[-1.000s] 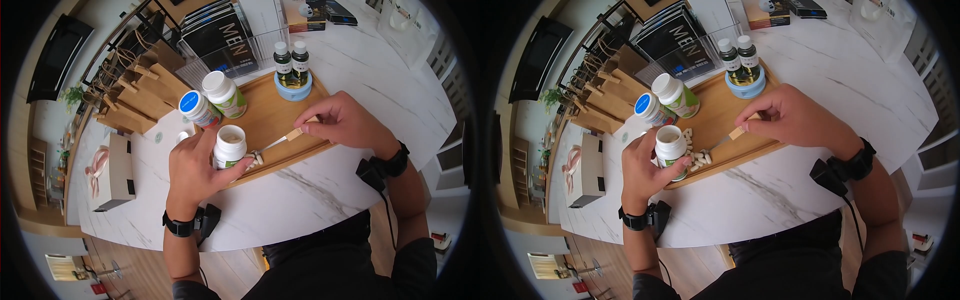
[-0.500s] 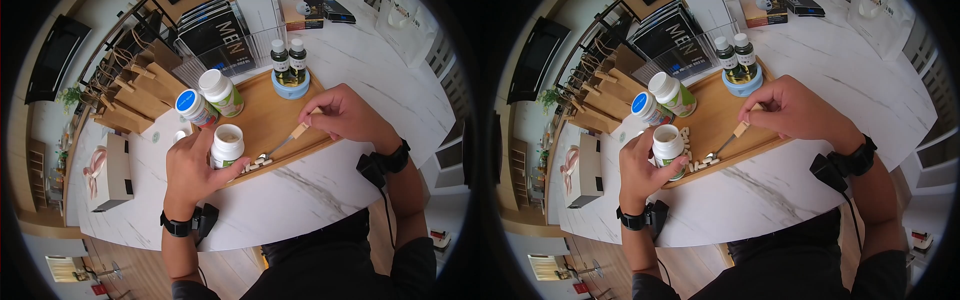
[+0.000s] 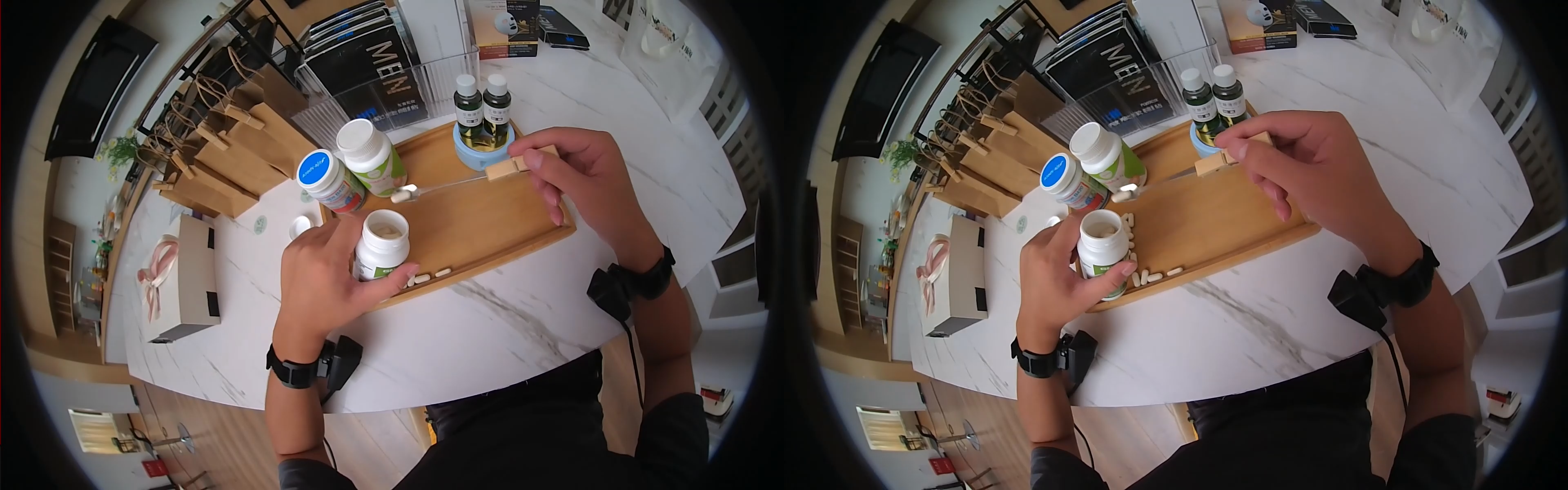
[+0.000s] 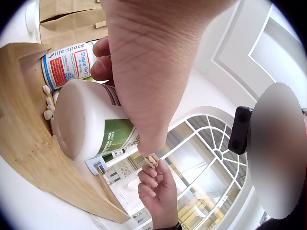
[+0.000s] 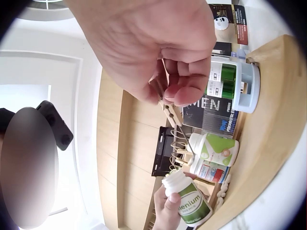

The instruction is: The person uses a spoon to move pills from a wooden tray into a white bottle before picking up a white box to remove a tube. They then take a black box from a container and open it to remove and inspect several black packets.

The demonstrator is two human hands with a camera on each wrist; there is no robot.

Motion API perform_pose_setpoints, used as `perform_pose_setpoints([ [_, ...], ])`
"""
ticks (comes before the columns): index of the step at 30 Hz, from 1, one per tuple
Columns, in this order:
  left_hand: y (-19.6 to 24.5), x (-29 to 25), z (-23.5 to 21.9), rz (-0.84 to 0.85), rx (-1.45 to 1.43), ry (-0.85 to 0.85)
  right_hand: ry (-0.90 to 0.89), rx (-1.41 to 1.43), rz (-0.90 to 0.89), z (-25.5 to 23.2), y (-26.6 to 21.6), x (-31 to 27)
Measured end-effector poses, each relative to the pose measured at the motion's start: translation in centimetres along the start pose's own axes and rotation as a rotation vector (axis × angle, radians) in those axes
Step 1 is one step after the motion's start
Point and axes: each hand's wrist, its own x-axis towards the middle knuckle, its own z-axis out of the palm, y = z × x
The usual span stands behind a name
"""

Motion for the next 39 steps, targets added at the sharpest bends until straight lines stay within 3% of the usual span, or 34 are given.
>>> perform_pose_setpoints([
  [6, -0.2, 0.1, 0.2, 0.025, 0.017, 0.026, -0.106, -0.064, -0.169, 0.3, 0.0, -0.9],
  [9, -0.3, 0.0, 0.1, 0.026, 0.032, 0.005, -0.026, -0.002, -0.273, 0.1, 0.8, -0.5],
  [13, -0.3, 0.0, 0.2, 0.034, 0.01, 0.023, 0.018, -0.012, -0.19, -0.6, 0.8, 0.0],
  [15, -0.1, 0.0, 0.0, 0.019, 0.013, 0.014, -0.047, -0.153, -0.016, -0.5, 0.3, 0.0],
  [19, -0.2, 0.0, 0.1, 0.026, 0.007, 0.018, -0.21, -0.235, -0.105, -0.7, 2.0, 0.5],
  [22, -0.3, 0.0, 0.1, 0.04, 0.006, 0.03, -0.296, -0.279, 0.004, -0.8, 1.2, 0.5],
  [28, -0.2, -0.1, -0.1, -0.009, 0.018, -0.062, -0.222, -0.205, 0.15, -0.8, 1.2, 0.7],
  [31, -0.3, 0.0, 0.2, 0.043, 0.012, 0.036, -0.19, -0.105, 0.158, -1.0, 1.1, 0.8],
  [39, -0.2, 0.1, 0.1, 0.04, 0.003, 0.013, 0.003, 0.049, -0.031, -0.1, 0.2, -0.1],
])
